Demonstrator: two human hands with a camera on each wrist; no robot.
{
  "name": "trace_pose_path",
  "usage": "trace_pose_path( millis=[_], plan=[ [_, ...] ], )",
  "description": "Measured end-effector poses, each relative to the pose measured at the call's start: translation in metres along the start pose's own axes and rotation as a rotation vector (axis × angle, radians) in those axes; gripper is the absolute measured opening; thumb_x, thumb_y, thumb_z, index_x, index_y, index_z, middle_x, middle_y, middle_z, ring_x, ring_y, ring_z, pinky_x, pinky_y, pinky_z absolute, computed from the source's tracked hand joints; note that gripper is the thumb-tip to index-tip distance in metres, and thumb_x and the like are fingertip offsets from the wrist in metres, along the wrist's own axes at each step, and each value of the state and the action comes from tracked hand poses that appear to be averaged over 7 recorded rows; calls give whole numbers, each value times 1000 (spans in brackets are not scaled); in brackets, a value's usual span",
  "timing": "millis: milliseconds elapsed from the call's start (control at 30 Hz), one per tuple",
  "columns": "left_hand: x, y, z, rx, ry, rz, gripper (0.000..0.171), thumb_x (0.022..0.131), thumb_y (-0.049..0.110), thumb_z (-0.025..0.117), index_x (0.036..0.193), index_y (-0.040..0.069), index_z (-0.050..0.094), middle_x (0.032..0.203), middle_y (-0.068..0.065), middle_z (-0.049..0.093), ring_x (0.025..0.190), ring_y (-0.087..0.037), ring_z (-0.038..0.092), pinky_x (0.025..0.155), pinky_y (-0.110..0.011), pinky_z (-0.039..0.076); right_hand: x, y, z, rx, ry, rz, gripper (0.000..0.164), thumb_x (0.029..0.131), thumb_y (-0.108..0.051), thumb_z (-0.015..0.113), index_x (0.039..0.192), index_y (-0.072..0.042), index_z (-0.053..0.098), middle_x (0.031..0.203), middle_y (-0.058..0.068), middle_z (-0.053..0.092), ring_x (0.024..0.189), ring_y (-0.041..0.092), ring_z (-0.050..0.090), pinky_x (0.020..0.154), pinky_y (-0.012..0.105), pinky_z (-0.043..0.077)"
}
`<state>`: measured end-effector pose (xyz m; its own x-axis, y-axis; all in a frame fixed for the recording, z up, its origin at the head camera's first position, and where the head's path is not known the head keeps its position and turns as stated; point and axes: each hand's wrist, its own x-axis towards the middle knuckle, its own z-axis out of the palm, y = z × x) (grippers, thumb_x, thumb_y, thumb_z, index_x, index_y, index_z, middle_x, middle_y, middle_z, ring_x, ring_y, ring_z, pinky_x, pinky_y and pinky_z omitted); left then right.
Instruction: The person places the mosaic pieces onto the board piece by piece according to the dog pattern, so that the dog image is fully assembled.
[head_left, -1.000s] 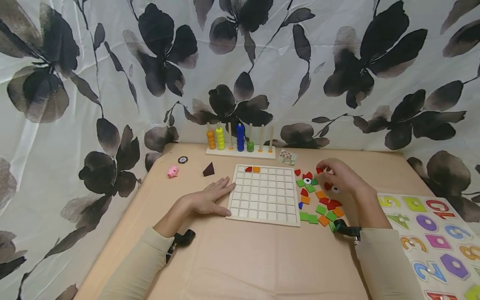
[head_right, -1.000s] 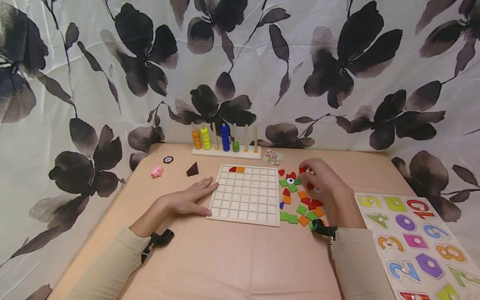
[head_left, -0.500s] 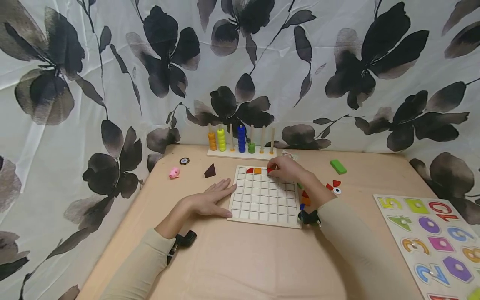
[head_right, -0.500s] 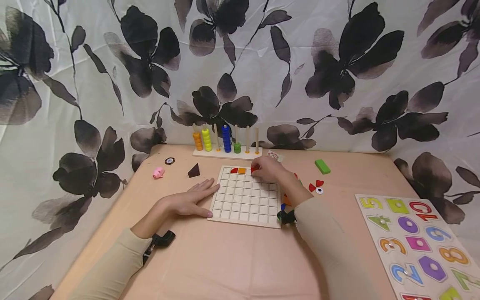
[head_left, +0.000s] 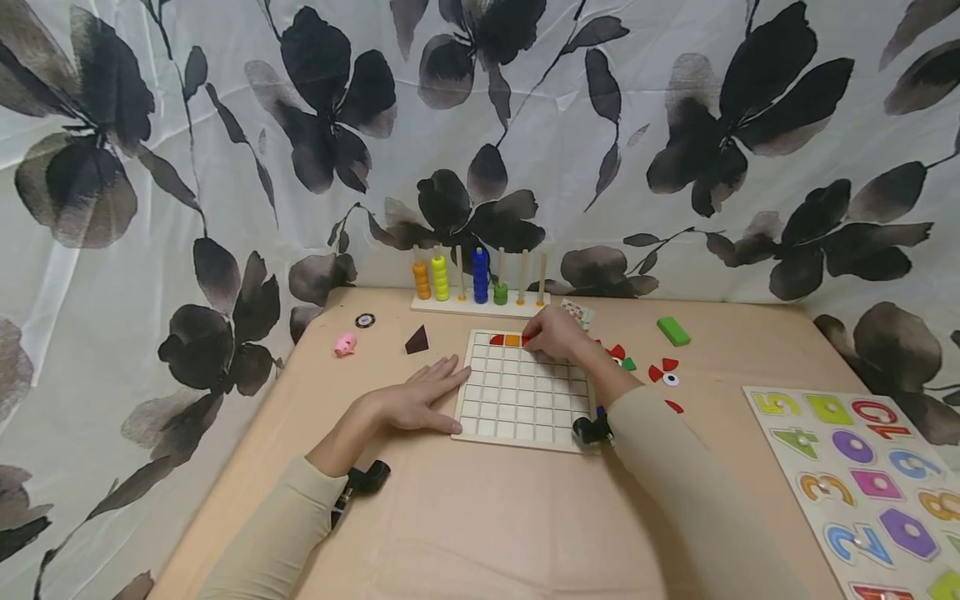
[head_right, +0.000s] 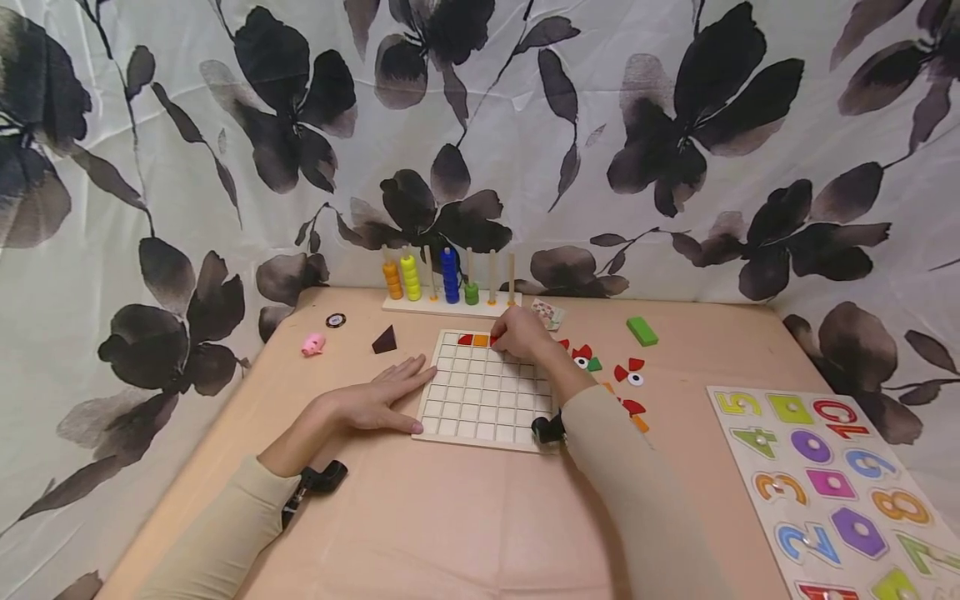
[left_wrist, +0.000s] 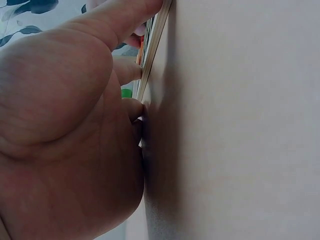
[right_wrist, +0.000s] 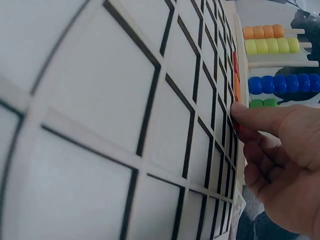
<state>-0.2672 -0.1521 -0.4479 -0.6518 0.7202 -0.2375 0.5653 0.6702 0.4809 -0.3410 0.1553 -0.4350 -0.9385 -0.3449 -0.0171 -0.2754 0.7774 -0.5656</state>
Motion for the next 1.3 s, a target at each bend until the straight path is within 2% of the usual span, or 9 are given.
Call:
trace_pose_path(
  millis=[133, 233, 367, 500, 700, 867, 967, 1067, 1300],
  plan=[
    [0, -1, 0, 2, 1, 0, 98, 83, 61, 63, 155, 23, 8, 161, -9, -9, 147, -28, -11, 118, -45, -3, 0, 0, -2, 70, -35, 30, 21, 87, -7, 70, 107, -5, 74, 111, 9, 70, 112, 27, 60, 92, 40, 51],
    [0, -1, 0, 2, 2, 1, 98, 83, 61, 63, 155, 23, 9, 161, -9, -9, 147, -28, -11, 118, -45, -3, 0, 0, -2, 71, -35, 22, 21, 89, -4, 65, 108, -4, 74, 113, 10, 70, 114, 27, 60, 93, 41, 51],
    [0, 0, 1, -4, 2, 2, 98, 83, 61, 63, 155, 23, 9, 161, -9, -9, 147, -28, -11, 118, -45, -3, -1, 0, -1, 17, 2, -10, 17, 88, -4, 66, 102, -6, 76, 105, 8, 72, 108, 26, 62, 90, 41, 52],
    [1, 0, 2, -2, 1, 0, 99, 83, 61, 63, 155, 23, 9, 161, -8, -9, 147, -27, -10, 118, -45, -3, -9, 3, -9, 48, 54, -28, 19, 90, -10, 66, 106, -5, 74, 105, 8, 71, 101, 24, 62, 85, 39, 52],
    [1, 0, 1, -8, 10, -1, 97, 83, 61, 63, 155, 23, 10, 161, -9, -8, 147, -27, -10, 118, -47, -3, -50, 18, -46, 123, 232, -65, 29, 93, -24, 65, 119, -12, 68, 109, 8, 65, 88, 23, 54, 65, 36, 49],
    [0, 0, 1, -13, 8, 5, 97, 83, 60, 63, 155, 22, 10, 161, -9, -9, 147, -28, -11, 118, -47, -3, -94, 41, -68, 96, 311, -14, 33, 93, -28, 65, 122, -14, 66, 113, 8, 62, 91, 24, 54, 64, 34, 49],
    [-1, 1, 1, -15, 3, 6, 98, 83, 59, 64, 155, 22, 9, 161, -9, -9, 147, -28, -11, 118, -46, -4, -110, 57, -74, 72, 293, 33, 32, 93, -24, 65, 123, -14, 65, 117, 8, 62, 93, 24, 54, 69, 33, 50],
    [-1, 1, 0, -14, 3, 4, 98, 83, 59, 65, 155, 22, 9, 161, -10, -9, 147, -28, -11, 118, -46, -4, -119, 71, -77, 61, 221, 74, 31, 93, -18, 64, 124, -12, 64, 121, 12, 62, 97, 26, 53, 71, 33, 51],
    [-3, 1, -1, -17, 3, 7, 98, 83, 58, 64, 155, 22, 9, 161, -10, -9, 147, -29, -10, 118, -46, -4, -131, 95, -79, 76, 28, 160, 32, 91, -11, 65, 122, -5, 65, 101, 11, 66, 84, 27, 56, 68, 34, 53]
  ],
)
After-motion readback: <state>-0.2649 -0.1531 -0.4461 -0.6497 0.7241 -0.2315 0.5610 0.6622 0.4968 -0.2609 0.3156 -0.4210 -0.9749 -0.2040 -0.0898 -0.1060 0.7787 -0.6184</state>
